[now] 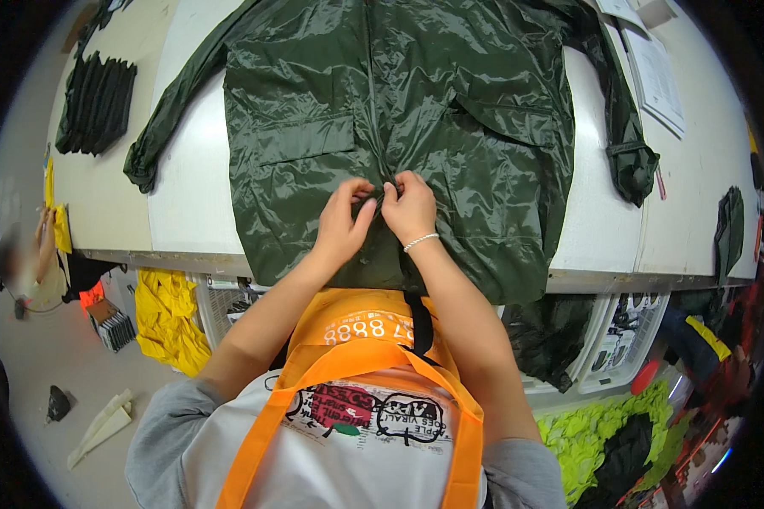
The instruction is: The person lays a dark green jacket flat on a white table, smooths the fabric, and folds the sleeves and body into a compact rectangle. The person then flips the jacket and repeats the folding process on the other side before stacking it with other folded garments.
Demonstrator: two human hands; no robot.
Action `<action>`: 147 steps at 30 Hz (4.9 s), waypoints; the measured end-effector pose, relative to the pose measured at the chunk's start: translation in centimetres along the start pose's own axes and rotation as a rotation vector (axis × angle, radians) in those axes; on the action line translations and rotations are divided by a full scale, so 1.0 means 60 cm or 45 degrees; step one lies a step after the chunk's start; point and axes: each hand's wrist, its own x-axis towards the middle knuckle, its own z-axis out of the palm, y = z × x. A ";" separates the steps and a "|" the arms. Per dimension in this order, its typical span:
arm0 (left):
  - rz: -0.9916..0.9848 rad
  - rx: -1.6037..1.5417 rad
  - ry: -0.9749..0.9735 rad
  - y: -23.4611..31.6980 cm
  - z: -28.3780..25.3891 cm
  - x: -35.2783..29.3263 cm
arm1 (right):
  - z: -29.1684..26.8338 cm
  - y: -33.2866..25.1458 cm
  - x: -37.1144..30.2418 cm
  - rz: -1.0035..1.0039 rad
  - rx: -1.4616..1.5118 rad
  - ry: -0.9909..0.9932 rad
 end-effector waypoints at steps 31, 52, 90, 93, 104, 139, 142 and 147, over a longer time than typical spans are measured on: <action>-0.452 0.376 -0.515 0.020 0.080 -0.135 | -0.078 0.041 -0.267 -0.065 -0.378 -0.076; -0.251 0.714 -0.450 0.046 0.057 -0.133 | -0.048 0.034 -0.300 -0.103 -0.321 0.228; 0.286 0.830 -0.286 0.010 0.053 -0.112 | -0.378 0.123 -0.105 0.049 0.036 0.236; 0.208 0.883 -0.303 0.015 0.046 -0.115 | -0.610 0.203 0.079 -0.175 -0.161 0.917; 0.077 1.042 -0.432 0.047 0.057 -0.144 | -0.912 0.691 0.353 0.152 -0.836 0.361; 0.163 0.097 -0.192 -0.130 -0.089 0.176 | 0.019 -0.125 0.081 -0.319 -0.683 -0.270; 0.105 0.032 -0.215 -0.126 -0.098 0.179 | 0.018 -0.137 0.087 -0.338 -0.693 -0.326; 0.171 0.007 -0.185 -0.132 -0.097 0.182 | 0.017 -0.135 0.106 -0.360 -0.707 -0.398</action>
